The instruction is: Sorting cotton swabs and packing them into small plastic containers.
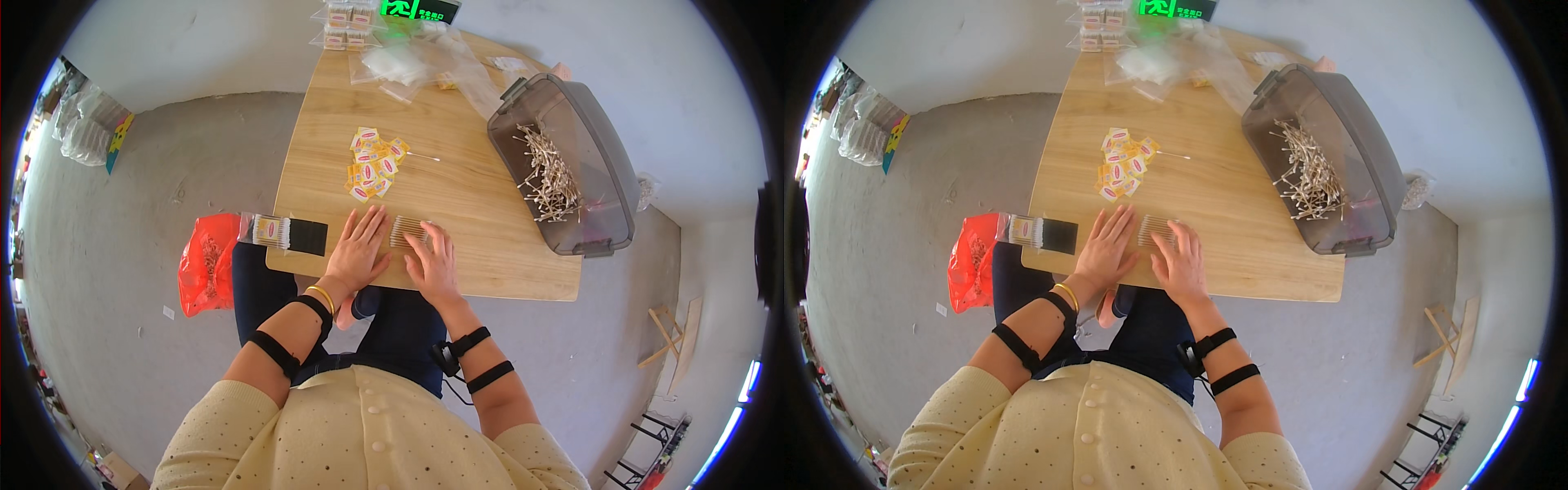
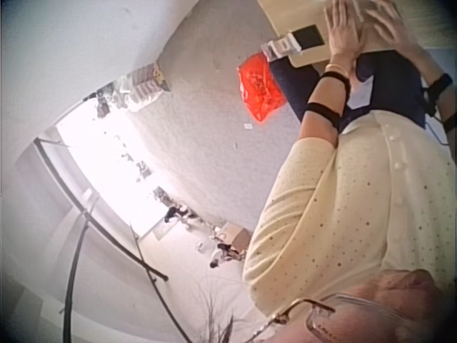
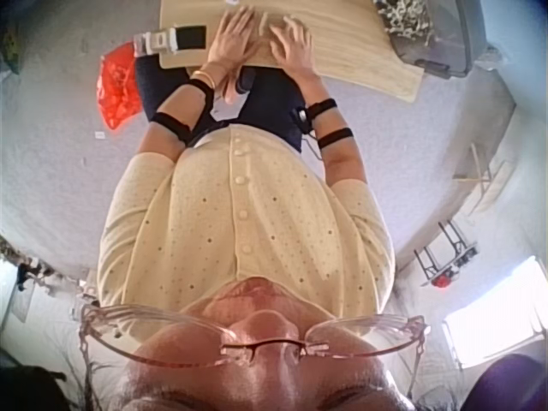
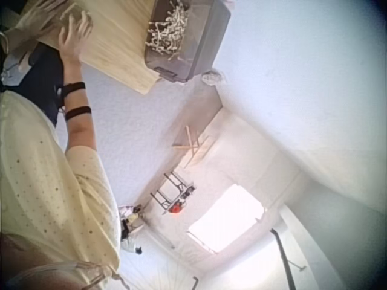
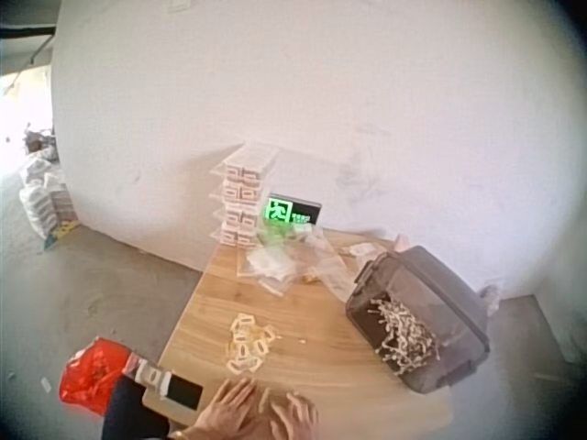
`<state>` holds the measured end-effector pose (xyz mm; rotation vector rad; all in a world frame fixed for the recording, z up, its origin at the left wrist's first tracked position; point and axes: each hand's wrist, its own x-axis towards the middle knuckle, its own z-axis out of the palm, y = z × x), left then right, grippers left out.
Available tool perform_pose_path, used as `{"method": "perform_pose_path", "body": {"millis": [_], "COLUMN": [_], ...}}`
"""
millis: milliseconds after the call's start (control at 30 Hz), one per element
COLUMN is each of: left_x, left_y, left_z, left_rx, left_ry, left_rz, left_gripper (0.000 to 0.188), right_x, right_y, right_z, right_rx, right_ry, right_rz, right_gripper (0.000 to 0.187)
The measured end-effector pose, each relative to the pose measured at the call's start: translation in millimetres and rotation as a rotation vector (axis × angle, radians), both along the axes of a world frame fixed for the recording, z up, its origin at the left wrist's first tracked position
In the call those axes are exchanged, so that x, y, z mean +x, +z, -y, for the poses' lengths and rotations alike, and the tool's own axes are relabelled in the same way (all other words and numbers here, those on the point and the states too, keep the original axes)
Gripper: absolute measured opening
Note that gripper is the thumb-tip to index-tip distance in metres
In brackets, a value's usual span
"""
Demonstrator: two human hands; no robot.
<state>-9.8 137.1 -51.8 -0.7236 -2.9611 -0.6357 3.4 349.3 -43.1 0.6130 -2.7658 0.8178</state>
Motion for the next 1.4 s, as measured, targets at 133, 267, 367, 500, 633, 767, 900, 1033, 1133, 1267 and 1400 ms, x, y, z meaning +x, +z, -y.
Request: {"method": "perform_pose_path", "body": {"millis": [133,267,367,500,633,767,900,1033,1133,1267,1400], "left_x": [0,0,0,0,0,0,0,0,1,1,1], "left_y": [-1,0,-1,-1,-1,-1,-2,-2,-1,-1,0], "left_z": [0,0,0,1,0,0,0,0,0,0,0], "left_rx": [0.0,0.009,-0.019,-0.012,0.007,-0.013,-0.007,-0.014,-0.013,-0.003,-0.009], "left_ry": [0.001,0.0,0.001,0.0,0.003,0.004,0.0,-0.001,0.003,0.001,0.001], "left_rz": [-0.009,-0.01,-0.008,-0.003,-0.01,-0.005,-0.015,-0.021,-0.017,-0.022,-0.024], "left_gripper": [0.075,0.076,0.072,0.073,0.075,0.072,0.075,0.074,0.074,0.075,0.075], "right_x": [-1,-3,-8,-12,-14,-15,-20,-22,-22,-25,-31], "right_y": [-1,1,2,-1,0,2,0,0,1,3,-1], "right_z": [-1,2,4,5,4,6,6,6,6,7,6], "right_rx": [-0.001,-0.028,-0.042,-0.019,0.0,-0.009,-0.028,-0.007,0.004,-0.011,-0.007], "right_ry": [0.006,-0.014,-0.033,-0.04,-0.032,-0.029,-0.043,-0.044,-0.045,-0.051,-0.063], "right_rz": [0.006,0.027,0.03,0.016,0.022,0.003,-0.009,0.01,0.019,0.014,0.005], "right_gripper": [0.042,0.039,0.037,0.035,0.033,0.031,0.03,0.029,0.029,0.027,0.027]}}
